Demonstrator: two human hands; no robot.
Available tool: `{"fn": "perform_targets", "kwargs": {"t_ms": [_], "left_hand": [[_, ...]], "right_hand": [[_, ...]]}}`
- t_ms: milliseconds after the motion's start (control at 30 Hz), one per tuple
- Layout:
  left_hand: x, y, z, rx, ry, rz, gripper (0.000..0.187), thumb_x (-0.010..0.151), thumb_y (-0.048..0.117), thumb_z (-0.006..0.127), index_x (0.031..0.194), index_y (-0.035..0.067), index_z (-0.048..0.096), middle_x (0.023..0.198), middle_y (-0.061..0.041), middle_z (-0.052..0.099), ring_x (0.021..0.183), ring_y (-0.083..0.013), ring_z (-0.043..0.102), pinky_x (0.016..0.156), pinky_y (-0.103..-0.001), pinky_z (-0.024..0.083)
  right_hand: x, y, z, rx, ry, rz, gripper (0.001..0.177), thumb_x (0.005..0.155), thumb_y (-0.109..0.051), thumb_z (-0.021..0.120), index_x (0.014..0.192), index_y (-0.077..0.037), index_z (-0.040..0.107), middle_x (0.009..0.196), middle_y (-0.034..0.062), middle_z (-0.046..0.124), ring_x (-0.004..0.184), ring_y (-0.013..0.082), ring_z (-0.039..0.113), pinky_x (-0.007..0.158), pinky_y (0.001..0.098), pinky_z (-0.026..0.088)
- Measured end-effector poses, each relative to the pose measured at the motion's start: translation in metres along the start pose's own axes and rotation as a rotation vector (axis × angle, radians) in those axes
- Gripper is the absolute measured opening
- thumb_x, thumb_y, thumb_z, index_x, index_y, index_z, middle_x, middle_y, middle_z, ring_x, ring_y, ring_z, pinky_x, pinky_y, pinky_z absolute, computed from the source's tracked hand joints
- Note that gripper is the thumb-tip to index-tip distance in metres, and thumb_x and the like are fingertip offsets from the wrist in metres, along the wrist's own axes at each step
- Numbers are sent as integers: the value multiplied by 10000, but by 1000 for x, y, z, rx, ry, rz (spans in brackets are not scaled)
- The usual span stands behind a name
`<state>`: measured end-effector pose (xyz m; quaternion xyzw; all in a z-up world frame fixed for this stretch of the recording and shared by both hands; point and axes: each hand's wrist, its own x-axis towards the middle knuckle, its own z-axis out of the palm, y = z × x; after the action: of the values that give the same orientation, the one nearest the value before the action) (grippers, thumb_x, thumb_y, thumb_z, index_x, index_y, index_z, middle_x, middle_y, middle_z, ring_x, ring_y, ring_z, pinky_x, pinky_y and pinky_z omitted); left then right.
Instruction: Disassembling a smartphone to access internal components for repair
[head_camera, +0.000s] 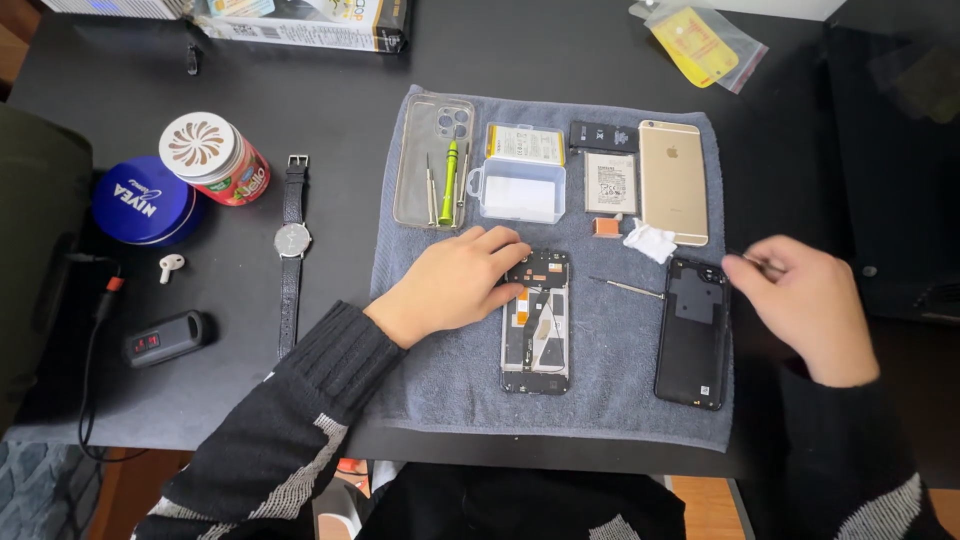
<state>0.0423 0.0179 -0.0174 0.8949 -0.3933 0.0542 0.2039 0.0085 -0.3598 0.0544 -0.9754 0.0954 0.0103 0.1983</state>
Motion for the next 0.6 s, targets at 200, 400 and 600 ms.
{"fn": "perform_targets", "kwargs": {"t_ms": [200, 400, 600], "left_hand": [[1, 0, 0, -26, -14, -24, 415, 923, 342, 710, 1251, 111, 602, 1237, -44, 600, 875, -299, 612, 695, -468, 544], [22, 32, -23, 19, 58, 61, 388, 847, 233, 754, 1181, 53, 677, 1151, -120, 650, 1021, -314, 650, 821, -469, 534], [67, 64, 38, 242, 138, 185, 38, 832, 144, 679, 820, 180, 676, 846, -38, 593, 786, -276, 594, 656, -420, 434]], "right_hand": [[-7, 29, 17, 110, -178, 152, 218, 957, -221, 749, 932, -13, 807, 846, 80, 780, 790, 176, 668, 770, 306, 471], [-4, 40, 20, 103, -137, 124, 203, 961, -188, 671, 955, -37, 806, 808, 71, 760, 730, 194, 628, 722, 321, 448], [-20, 25, -12, 206, -160, 166, 254, 1020, -164, 648, 850, -6, 750, 744, 59, 642, 752, 187, 558, 766, 321, 410]]}}
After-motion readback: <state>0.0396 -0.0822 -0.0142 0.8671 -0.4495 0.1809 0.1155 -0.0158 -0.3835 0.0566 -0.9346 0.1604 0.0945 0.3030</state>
